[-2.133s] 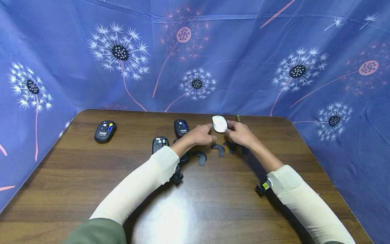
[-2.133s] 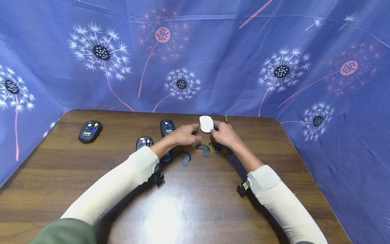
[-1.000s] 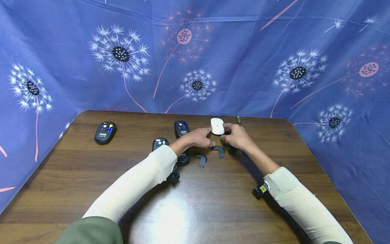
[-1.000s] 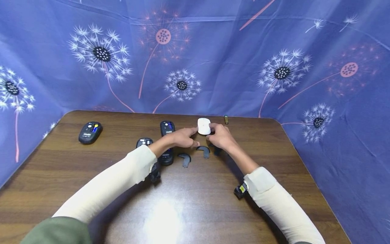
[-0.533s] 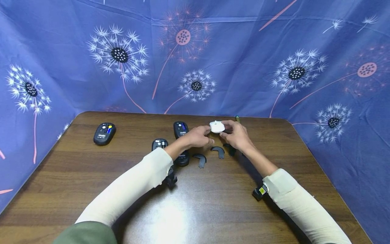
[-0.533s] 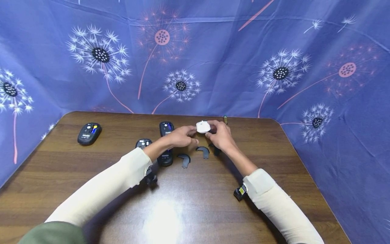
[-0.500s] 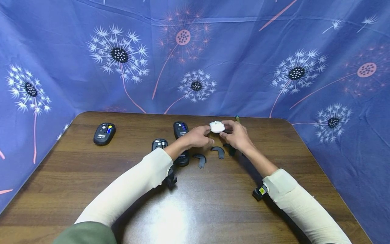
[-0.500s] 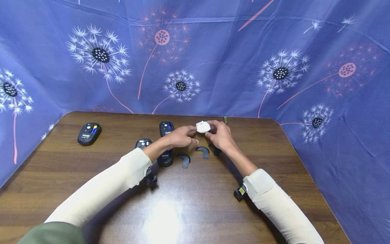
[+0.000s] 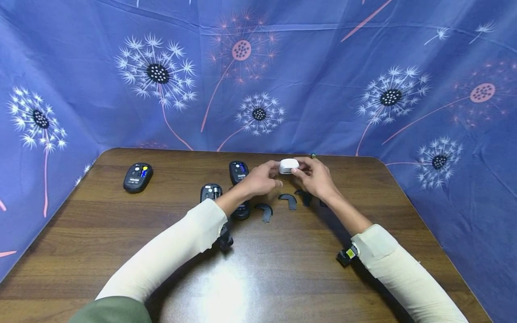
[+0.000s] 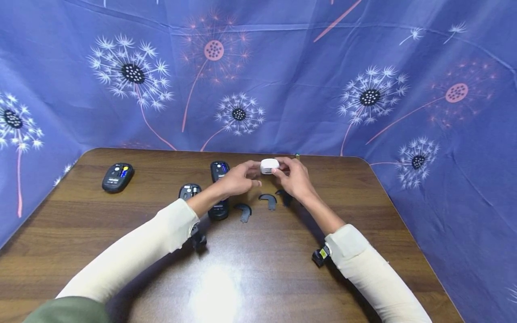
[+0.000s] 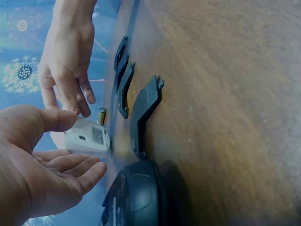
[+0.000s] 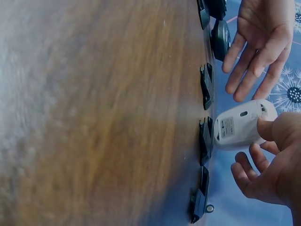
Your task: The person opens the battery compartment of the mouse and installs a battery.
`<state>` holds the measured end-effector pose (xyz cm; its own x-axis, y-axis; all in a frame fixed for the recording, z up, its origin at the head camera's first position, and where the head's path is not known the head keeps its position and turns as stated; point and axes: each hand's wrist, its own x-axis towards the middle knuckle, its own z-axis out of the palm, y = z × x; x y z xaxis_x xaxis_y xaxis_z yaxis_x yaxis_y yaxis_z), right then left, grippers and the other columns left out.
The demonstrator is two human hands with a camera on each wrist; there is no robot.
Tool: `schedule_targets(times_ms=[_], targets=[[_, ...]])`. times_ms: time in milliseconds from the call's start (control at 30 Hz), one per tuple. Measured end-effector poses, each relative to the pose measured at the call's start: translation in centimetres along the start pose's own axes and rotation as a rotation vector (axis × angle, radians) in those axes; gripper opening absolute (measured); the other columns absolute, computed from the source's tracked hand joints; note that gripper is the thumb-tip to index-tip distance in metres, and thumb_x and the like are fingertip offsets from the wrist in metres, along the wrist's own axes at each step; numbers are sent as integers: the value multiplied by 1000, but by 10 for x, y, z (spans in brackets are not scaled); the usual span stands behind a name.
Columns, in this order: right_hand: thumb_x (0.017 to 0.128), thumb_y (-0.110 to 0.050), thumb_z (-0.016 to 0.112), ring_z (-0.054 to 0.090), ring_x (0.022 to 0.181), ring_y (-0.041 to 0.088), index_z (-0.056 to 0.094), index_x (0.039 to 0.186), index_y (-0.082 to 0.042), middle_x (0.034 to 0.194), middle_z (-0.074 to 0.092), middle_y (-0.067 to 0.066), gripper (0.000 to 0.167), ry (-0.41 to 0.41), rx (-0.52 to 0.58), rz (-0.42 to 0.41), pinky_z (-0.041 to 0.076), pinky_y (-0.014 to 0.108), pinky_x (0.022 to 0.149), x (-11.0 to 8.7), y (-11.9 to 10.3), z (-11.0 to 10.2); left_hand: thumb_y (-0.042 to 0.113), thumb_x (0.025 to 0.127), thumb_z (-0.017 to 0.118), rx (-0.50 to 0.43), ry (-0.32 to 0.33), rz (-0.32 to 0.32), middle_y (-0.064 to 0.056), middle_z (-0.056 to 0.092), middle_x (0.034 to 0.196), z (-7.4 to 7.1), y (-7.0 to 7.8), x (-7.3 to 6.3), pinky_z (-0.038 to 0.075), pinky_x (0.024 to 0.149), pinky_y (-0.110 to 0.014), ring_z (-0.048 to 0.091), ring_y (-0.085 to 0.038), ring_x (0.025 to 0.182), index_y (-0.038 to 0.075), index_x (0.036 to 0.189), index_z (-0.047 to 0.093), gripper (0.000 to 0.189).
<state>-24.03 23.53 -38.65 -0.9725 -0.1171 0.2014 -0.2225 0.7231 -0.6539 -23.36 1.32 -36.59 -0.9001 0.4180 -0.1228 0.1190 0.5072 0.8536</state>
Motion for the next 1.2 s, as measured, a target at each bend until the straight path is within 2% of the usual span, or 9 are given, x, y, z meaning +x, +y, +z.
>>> schedule_targets(times_ms=[200, 433, 667, 733, 833, 967, 1067, 1200], targets=[[111, -18, 74, 71, 122, 42, 71, 145, -2, 120, 71, 23, 38, 24, 16, -23, 65, 56, 112, 0, 1, -1, 14, 108, 74, -19, 76, 45, -19, 65, 161, 4, -5, 0, 49, 134, -52, 61, -35, 153, 8, 164, 52, 61], [115, -28, 69, 74, 124, 44, 70, 144, -2, 130, 75, 25, 39, -22, 51, 20, 63, 58, 112, 1, 1, -2, 12, 109, 73, -65, 125, 95, -19, 72, 150, 9, -11, 3, 57, 127, -49, 69, -35, 143, 7, 159, 55, 53], [116, -26, 67, 78, 106, 35, 68, 139, 8, 126, 74, 28, 41, -78, 241, 44, 73, 48, 96, 0, -3, -4, 13, 110, 73, -90, 160, 152, -21, 74, 145, 9, -13, 2, 64, 117, -46, 74, -35, 133, 11, 160, 54, 53], [116, -23, 66, 77, 99, 25, 68, 137, 11, 124, 73, 29, 40, -100, 297, 47, 74, 42, 92, 0, -5, -5, 15, 111, 71, -102, 159, 175, -21, 74, 144, 9, -13, 1, 66, 110, -44, 76, -33, 126, 12, 161, 53, 53], [117, -21, 65, 75, 90, 13, 67, 135, 13, 122, 73, 28, 39, -144, 372, 61, 75, 34, 87, -1, -7, -6, 16, 114, 69, -144, 146, 186, -20, 72, 142, 8, -14, -1, 71, 95, -45, 78, -28, 108, 14, 163, 52, 52], [117, -22, 64, 77, 87, 12, 65, 137, 14, 124, 73, 29, 41, -208, 434, 84, 74, 31, 86, -3, -10, -6, 14, 115, 66, -238, 115, 184, -20, 64, 141, 7, -16, -4, 76, 80, -49, 73, -21, 87, 17, 164, 51, 52], [117, -24, 64, 79, 89, 16, 65, 139, 13, 126, 73, 31, 43, -232, 436, 86, 75, 33, 88, -5, -10, -7, 11, 114, 66, -288, 94, 194, -21, 60, 139, 5, -17, -5, 76, 77, -49, 72, -20, 85, 19, 164, 52, 52], [117, -25, 65, 80, 91, 18, 66, 141, 12, 127, 74, 31, 44, -253, 425, 75, 75, 38, 89, -7, -9, -9, 9, 112, 69, -290, 86, 213, -19, 57, 134, 4, -18, -7, 76, 77, -51, 72, -21, 88, 19, 162, 55, 52]])
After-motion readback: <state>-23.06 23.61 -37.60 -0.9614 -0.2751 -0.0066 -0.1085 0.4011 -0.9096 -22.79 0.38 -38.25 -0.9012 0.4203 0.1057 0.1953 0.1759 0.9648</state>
